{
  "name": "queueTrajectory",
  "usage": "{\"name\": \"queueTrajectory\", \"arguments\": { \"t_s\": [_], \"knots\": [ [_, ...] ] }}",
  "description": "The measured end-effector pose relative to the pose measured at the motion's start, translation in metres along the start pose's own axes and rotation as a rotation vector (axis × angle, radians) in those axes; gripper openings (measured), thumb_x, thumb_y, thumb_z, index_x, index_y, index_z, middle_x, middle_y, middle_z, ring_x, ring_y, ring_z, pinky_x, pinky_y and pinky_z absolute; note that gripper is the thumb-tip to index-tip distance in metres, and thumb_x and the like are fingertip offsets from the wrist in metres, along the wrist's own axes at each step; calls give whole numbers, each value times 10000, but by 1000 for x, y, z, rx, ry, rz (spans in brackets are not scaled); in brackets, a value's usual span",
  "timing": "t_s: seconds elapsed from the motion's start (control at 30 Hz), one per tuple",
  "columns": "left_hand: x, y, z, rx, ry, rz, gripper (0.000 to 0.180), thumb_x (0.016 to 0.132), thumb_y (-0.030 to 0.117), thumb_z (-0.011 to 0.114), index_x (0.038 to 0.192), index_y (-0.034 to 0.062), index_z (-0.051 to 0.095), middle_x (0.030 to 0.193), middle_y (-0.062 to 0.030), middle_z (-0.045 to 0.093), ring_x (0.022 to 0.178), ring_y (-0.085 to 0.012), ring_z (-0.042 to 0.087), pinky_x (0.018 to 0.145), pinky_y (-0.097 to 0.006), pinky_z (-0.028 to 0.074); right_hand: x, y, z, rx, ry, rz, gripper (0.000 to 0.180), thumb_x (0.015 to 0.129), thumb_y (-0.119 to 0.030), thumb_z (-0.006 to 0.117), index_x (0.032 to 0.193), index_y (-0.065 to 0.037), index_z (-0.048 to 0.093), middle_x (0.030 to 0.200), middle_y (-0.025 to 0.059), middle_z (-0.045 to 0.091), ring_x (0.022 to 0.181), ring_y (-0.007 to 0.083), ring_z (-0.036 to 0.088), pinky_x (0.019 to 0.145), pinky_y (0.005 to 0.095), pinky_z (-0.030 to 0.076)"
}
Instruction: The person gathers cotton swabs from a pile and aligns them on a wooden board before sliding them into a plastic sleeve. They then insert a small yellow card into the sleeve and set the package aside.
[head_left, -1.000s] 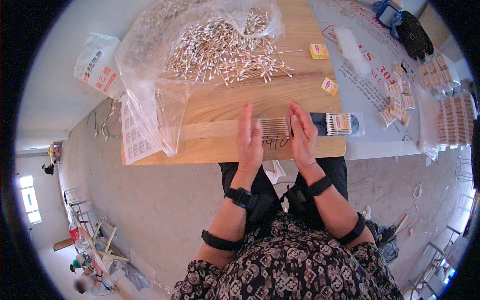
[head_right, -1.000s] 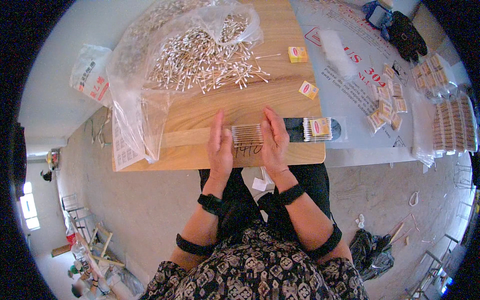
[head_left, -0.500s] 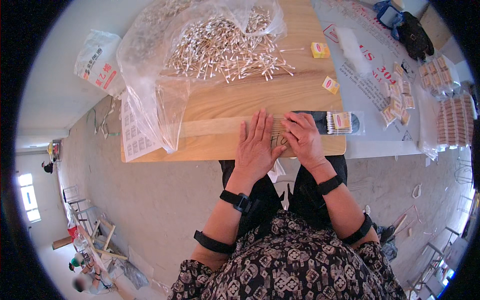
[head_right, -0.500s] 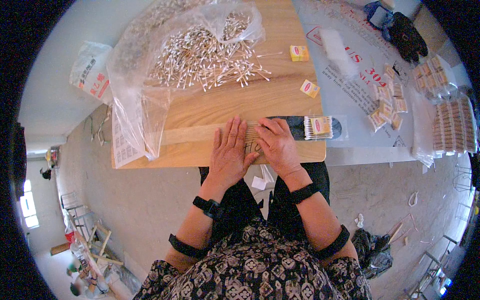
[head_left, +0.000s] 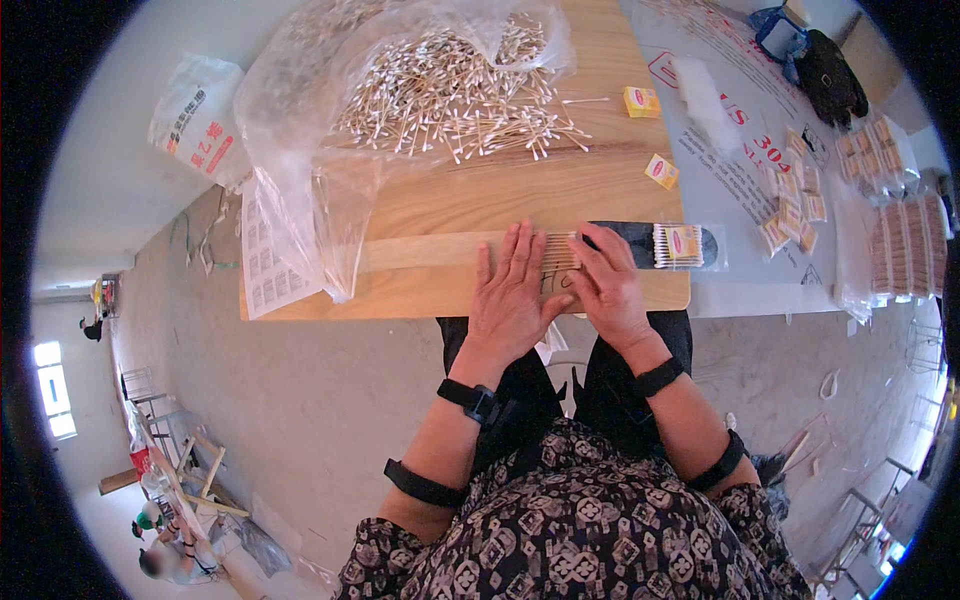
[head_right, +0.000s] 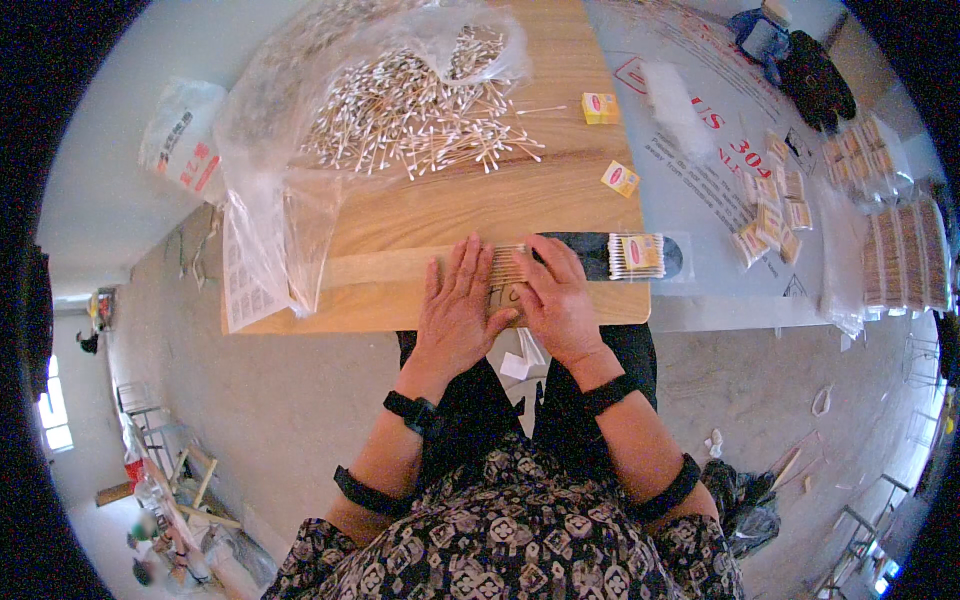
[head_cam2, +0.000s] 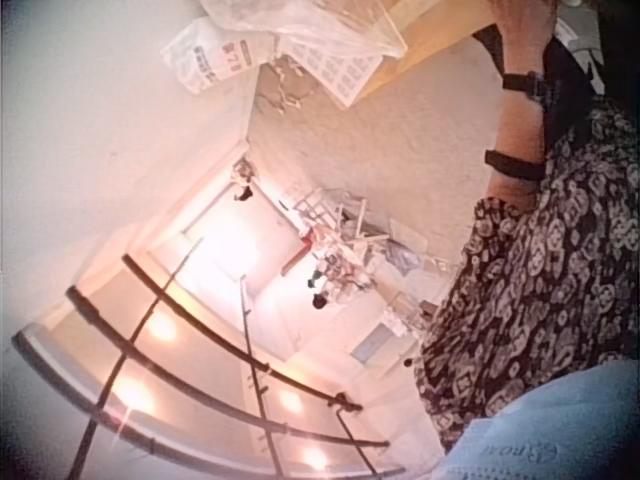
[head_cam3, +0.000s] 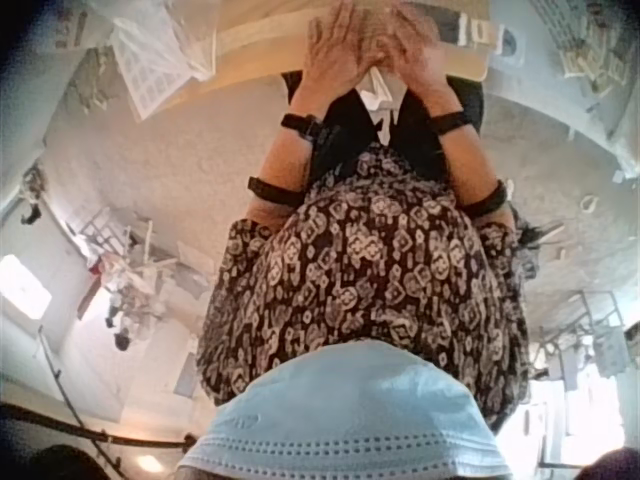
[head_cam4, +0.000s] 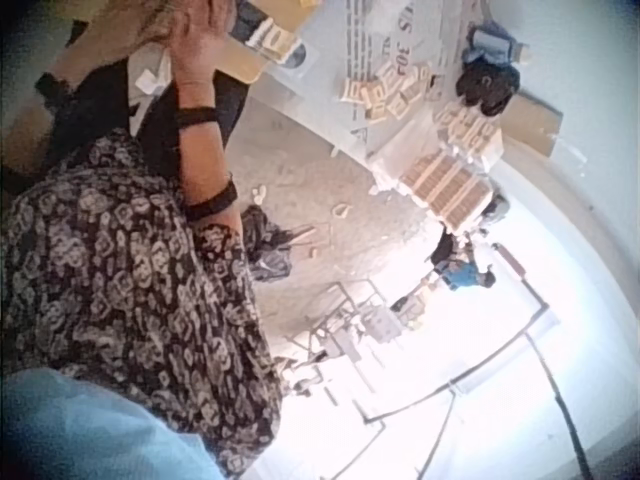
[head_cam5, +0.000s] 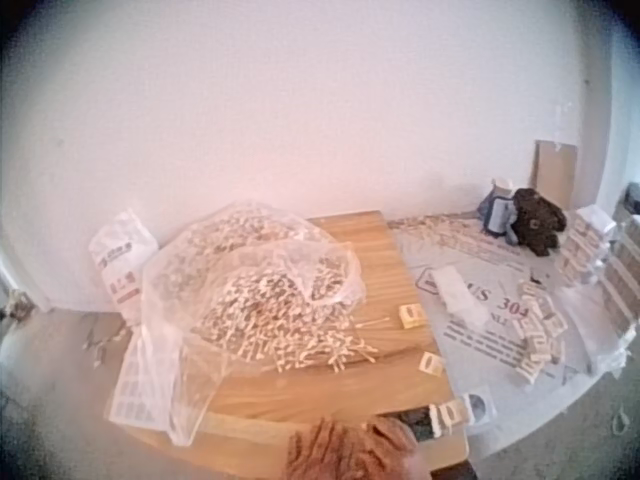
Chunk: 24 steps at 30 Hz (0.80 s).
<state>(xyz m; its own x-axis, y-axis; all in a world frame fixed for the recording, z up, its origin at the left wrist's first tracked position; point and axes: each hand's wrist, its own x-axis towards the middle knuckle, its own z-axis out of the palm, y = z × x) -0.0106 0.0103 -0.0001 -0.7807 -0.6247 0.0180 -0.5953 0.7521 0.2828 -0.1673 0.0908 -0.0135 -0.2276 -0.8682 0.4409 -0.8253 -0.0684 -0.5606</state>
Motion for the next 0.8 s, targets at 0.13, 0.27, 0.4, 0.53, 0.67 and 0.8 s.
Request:
{"name": "queueTrajectory", "arguments": {
  "t_s": [0.13, 0.27, 0.4, 0.53, 0.67, 0.8],
  "knots": [
    [0, 1, 2, 41, 17, 19, 873, 909, 590, 504, 1524, 18, 266, 1602, -180, 229, 1499, -309, 184, 1199, -537, 110, -2, 4, -3, 202, 77, 109, 246, 753, -13, 710, 992, -39, 659, 1037, 107, 580, 973, 305, 563, 845, 405, 485],
    [0, 1, 1, 33, 33, 24, 868, 908, 574, 522, 1522, 17, 267, 1599, -180, 235, 1498, -307, 191, 1197, -537, 120, 1, 2, -1, 189, 105, 117, 156, 749, -8, 713, 890, -45, 657, 903, 86, 570, 868, 291, 575, 753, 400, 492],
    [1, 2, 0, 30, 27, 15, 871, 903, 568, 536, 1523, 19, 265, 1601, -178, 231, 1498, -303, 192, 1197, -535, 124, 0, 4, 1, 176, 99, 102, 147, 750, -13, 715, 883, -44, 659, 906, 89, 570, 876, 293, 576, 745, 402, 493],
    [1, 2, 1, 32, 30, 11, 874, 899, 565, 544, 1524, 22, 267, 1601, -175, 237, 1498, -299, 193, 1198, -534, 125, 0, 4, 0, 169, 78, 97, 167, 753, -20, 716, 907, -40, 656, 921, 103, 572, 882, 303, 577, 751, 405, 495],
    [1, 3, 1, 13, 38, 6, 865, 895, 557, 554, 1513, 14, 287, 1604, -159, 235, 1499, -282, 194, 1200, -528, 115, 0, 2, 1, 181, 109, 126, 201, 752, -29, 721, 941, -39, 654, 941, 115, 576, 892, 314, 578, 776, 413, 496],
    [1, 2, 1, 24, 28, 3, 865, 898, 561, 547, 1516, 16, 283, 1606, -156, 230, 1502, -279, 184, 1204, -522, 109, 0, 4, 2, 179, 102, 129, 209, 755, -41, 725, 953, -41, 657, 944, 115, 579, 896, 316, 579, 788, 417, 496]
  ]
}}
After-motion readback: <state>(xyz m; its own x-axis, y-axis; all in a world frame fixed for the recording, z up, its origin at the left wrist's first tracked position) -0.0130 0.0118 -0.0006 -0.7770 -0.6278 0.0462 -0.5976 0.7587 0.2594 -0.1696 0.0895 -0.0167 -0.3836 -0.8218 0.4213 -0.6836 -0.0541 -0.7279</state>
